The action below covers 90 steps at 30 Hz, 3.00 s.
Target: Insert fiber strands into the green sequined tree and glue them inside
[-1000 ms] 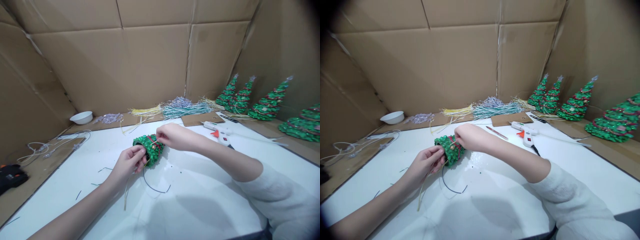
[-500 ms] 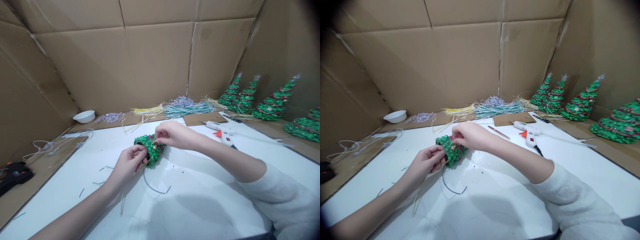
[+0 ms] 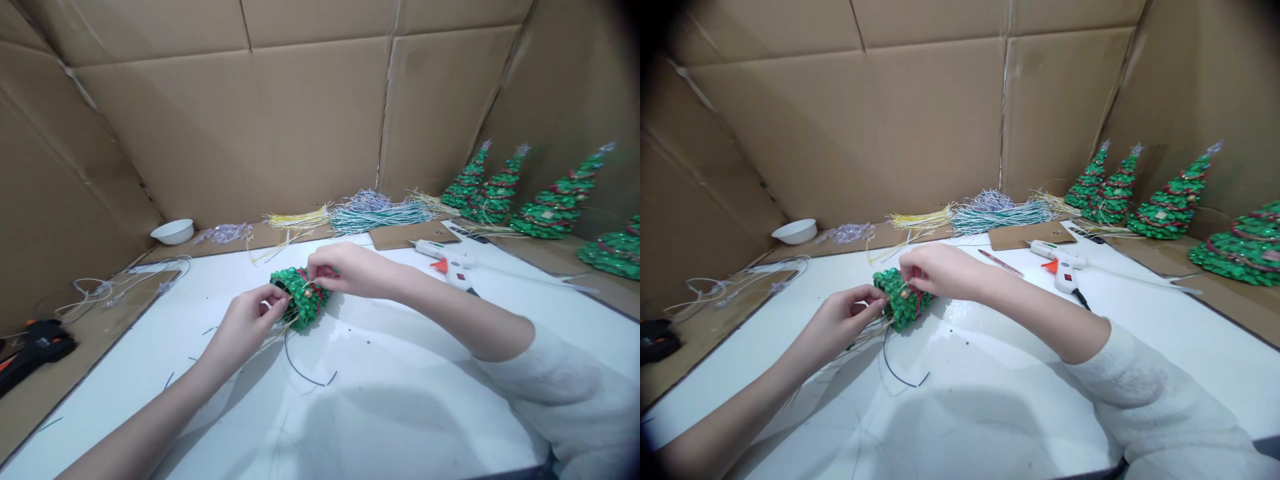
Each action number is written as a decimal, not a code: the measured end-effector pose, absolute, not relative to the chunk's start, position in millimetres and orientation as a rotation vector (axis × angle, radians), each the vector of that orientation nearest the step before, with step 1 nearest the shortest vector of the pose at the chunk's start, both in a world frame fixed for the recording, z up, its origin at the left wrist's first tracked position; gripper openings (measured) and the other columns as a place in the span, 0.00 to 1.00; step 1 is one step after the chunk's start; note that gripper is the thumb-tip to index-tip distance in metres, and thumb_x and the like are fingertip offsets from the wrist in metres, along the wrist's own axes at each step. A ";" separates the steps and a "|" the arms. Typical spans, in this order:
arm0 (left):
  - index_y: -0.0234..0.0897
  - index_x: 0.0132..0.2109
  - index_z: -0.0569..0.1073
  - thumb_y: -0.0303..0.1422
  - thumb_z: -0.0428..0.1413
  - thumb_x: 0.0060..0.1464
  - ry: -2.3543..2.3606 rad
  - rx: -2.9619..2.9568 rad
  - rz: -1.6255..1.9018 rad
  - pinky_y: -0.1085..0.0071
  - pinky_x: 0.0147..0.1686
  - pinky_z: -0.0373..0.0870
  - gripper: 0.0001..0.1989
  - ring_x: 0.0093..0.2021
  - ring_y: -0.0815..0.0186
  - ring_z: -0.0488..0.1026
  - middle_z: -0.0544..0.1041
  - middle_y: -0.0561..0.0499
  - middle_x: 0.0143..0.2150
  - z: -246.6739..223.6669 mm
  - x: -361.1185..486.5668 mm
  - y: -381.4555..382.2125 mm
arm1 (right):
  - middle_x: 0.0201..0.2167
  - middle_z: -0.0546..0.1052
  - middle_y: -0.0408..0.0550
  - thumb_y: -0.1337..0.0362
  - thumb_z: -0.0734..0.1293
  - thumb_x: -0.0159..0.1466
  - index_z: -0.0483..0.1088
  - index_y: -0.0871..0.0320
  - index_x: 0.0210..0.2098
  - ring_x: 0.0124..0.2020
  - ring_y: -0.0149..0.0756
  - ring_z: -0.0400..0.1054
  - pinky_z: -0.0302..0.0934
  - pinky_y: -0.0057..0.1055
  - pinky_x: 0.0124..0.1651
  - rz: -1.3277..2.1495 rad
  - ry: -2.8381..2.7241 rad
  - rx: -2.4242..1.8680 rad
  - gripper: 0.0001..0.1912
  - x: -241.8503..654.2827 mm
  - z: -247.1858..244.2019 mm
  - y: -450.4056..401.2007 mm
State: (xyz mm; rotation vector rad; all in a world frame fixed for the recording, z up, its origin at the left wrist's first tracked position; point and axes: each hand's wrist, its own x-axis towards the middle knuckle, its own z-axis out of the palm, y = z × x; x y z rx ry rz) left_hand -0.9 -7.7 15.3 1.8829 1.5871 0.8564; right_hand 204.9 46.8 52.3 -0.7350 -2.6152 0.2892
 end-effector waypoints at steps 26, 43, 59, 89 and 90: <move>0.34 0.33 0.73 0.41 0.52 0.50 1.475 1.650 0.774 0.77 0.17 0.44 0.14 0.17 0.75 0.49 0.55 0.60 0.15 13.5 -2.3 -7.1 | 0.28 0.77 0.45 0.73 0.63 0.58 0.72 0.62 0.32 0.29 0.27 0.70 0.61 0.24 0.31 0.915 -2.484 -0.663 0.06 201.7 49.4 51.5; 0.39 0.40 0.76 0.44 0.51 0.54 1.494 1.941 0.207 0.76 0.19 0.52 0.16 0.21 0.73 0.57 0.68 0.53 0.24 62.8 -50.3 -4.1 | 0.27 0.76 0.48 0.69 0.63 0.59 0.69 0.62 0.26 0.28 0.30 0.68 0.59 0.27 0.33 0.894 -2.307 -1.044 0.05 191.5 44.2 46.3; 0.38 0.23 0.72 0.45 0.54 0.49 1.397 1.783 0.840 0.71 0.27 0.65 0.16 0.28 0.66 0.65 0.74 0.47 0.30 59.5 -40.2 -12.8 | 0.24 0.72 0.42 0.74 0.64 0.54 0.63 0.59 0.30 0.25 0.27 0.65 0.57 0.25 0.29 0.878 -2.281 -0.935 0.06 194.0 40.6 46.7; 0.38 0.40 0.72 0.29 0.49 0.56 1.473 2.308 1.289 0.71 0.41 0.64 0.08 0.41 0.65 0.70 0.75 0.51 0.39 28.5 26.7 3.6 | 0.22 0.69 0.39 0.75 0.66 0.50 0.60 0.58 0.29 0.26 0.28 0.68 0.62 0.26 0.30 1.127 -1.929 -0.835 0.12 186.9 32.6 48.7; 0.38 0.40 0.72 0.29 0.50 0.56 1.467 2.292 1.282 0.71 0.40 0.64 0.07 0.40 0.66 0.70 0.75 0.51 0.39 27.4 25.8 4.8 | 0.22 0.70 0.39 0.76 0.66 0.50 0.59 0.58 0.29 0.26 0.28 0.68 0.62 0.26 0.31 1.158 -1.889 -0.844 0.13 186.1 31.9 48.6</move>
